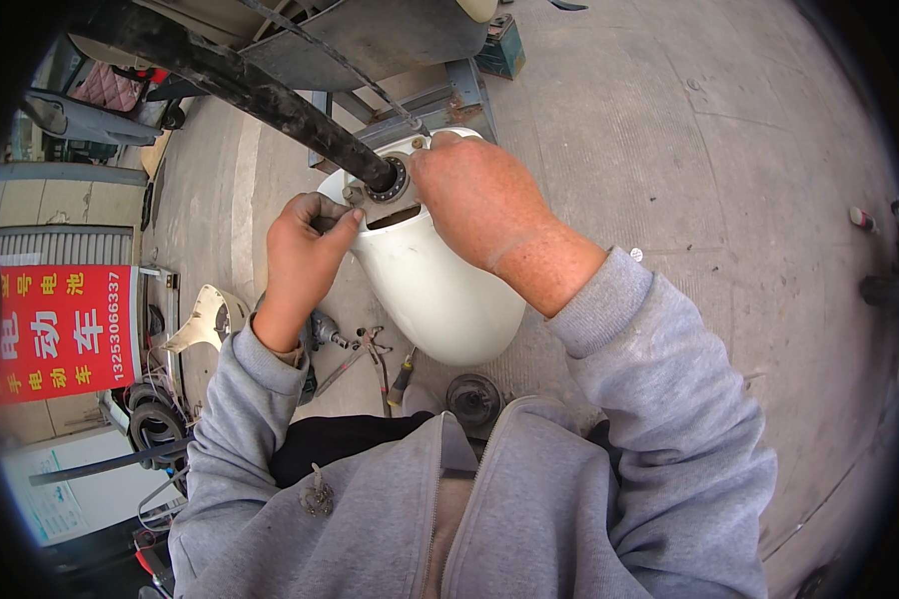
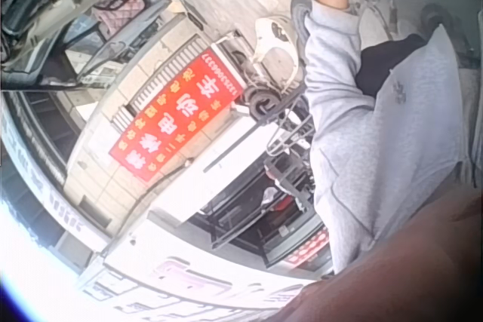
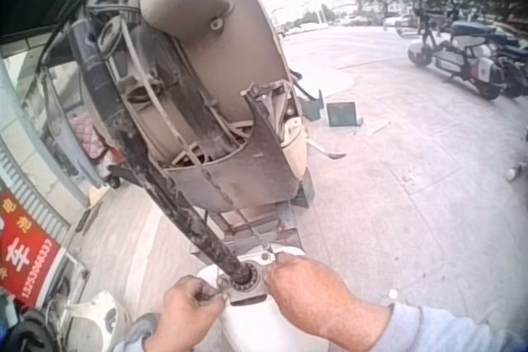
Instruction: The person attaches a white plastic body panel to a vertical metal frame, aligns it, and secures it with bolts and washers using a screwdriver. The person repeatedly tightens the fasteners to hold the panel in place.
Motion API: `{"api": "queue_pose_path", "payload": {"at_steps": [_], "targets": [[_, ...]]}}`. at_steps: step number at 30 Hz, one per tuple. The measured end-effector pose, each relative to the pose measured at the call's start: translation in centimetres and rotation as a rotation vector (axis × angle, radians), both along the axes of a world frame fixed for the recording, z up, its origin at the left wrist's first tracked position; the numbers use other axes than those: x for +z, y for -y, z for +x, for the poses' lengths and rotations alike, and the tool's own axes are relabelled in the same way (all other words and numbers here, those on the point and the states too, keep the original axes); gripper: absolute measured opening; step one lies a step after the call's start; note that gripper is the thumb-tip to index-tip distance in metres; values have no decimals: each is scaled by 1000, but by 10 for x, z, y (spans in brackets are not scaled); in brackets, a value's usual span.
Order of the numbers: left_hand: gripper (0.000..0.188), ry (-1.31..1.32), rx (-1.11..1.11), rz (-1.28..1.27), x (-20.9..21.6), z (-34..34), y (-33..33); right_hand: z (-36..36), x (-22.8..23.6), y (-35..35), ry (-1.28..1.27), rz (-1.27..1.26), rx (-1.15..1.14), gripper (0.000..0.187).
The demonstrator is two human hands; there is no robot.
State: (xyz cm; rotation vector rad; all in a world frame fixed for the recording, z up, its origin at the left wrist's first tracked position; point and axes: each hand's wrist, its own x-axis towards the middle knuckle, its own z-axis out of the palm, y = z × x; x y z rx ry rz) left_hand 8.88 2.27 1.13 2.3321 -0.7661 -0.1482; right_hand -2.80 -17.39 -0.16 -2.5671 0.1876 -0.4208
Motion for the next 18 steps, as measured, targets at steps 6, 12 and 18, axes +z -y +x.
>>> {"api": "queue_pose_path", "payload": {"at_steps": [6,12,18], "targets": [[17,-13,-32,-12,0,2,-1,0,-1,0,10,1,0,17],[19,-39,-19,-50,-1,2,-2,1,-1,0,14,6,1,16],[22,2,-4,6,1,0,1,0,0,-1,-8,8,-5,15]]}}
